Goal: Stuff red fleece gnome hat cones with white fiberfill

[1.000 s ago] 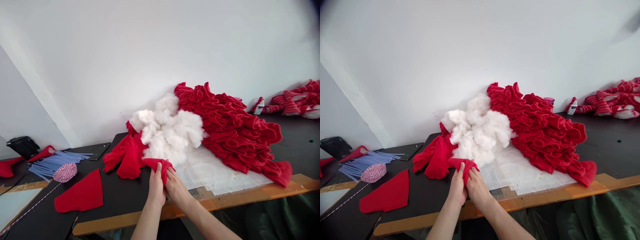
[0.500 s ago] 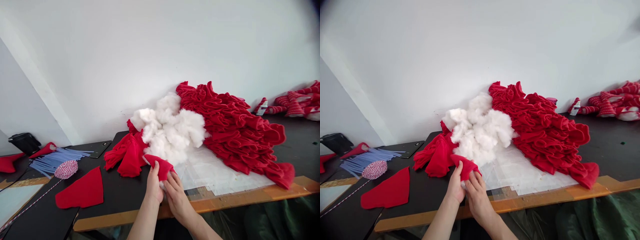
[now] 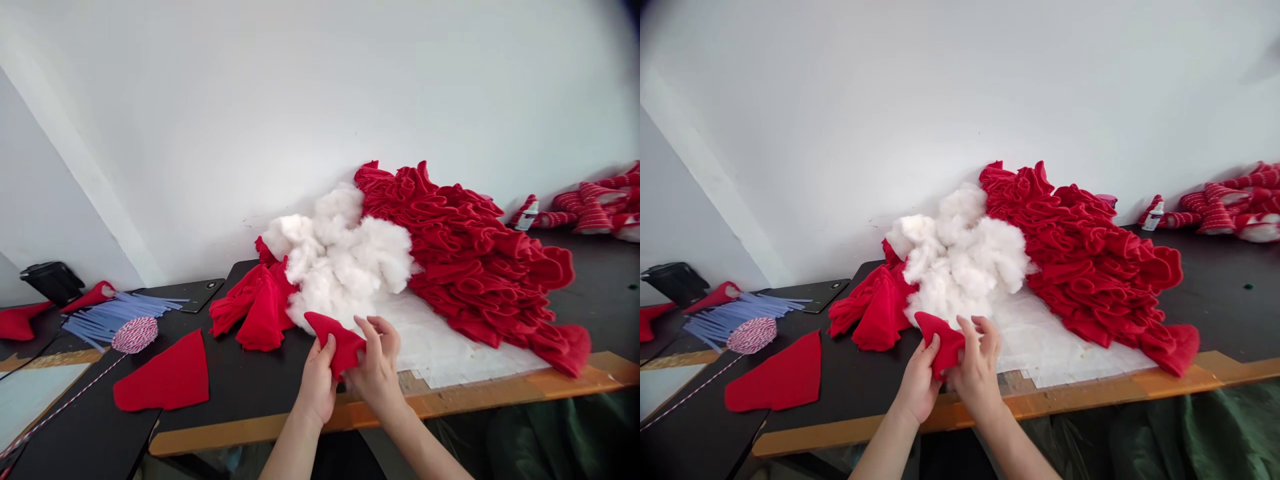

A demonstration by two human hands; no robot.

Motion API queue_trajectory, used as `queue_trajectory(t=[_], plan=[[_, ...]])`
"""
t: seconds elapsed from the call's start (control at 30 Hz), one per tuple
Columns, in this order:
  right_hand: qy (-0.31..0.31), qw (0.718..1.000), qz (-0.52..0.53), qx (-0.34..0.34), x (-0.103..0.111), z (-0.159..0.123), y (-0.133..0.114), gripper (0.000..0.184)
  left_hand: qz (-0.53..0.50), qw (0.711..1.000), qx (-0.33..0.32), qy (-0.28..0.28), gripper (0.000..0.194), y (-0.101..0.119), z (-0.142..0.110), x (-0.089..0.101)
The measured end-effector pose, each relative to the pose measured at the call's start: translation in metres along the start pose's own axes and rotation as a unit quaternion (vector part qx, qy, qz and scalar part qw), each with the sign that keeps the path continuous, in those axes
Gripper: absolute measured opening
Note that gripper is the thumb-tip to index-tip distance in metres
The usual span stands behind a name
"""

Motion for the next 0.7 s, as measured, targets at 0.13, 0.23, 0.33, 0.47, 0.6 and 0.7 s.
queue_trajectory(t=[0.13,0.23,0.33,0.47,0.6,0.7], plan=[[-0.117,0.982,0.086,-0.121,-0.005,0.009,0.016,0.02,0.081,0.996,0.007,-0.039,0.049,-0.006,-0.005,-0.006],[-0.088,0.962,0.137,-0.218,-0.002,0.01,0.027,0.017,0.205,0.972,-0.115,-0.005,0.054,0.001,-0.009,-0.003],[-0.082,0.954,0.176,-0.228,-0.002,0.008,0.028,0.019,0.38,0.883,-0.276,0.016,0.03,0.015,-0.015,-0.003],[-0.045,0.946,0.185,-0.263,0.0,0.008,0.034,0.014,0.515,0.754,-0.408,-0.002,0.01,0.017,-0.029,-0.013],[0.008,0.93,0.196,-0.312,0.0,0.01,0.048,0.007,0.557,0.715,-0.414,-0.084,0.017,-0.004,-0.042,-0.019],[0.009,0.92,0.237,-0.313,-0.003,0.01,0.049,0.008,0.448,0.841,-0.293,-0.078,0.014,-0.009,-0.037,-0.003]])
Point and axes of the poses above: each hand's wrist, its own z-axis towards the middle knuckle, its own x-axis out of the back of the hand, y = z × x, the point moved 5 cm from there along z, towards the middle knuckle
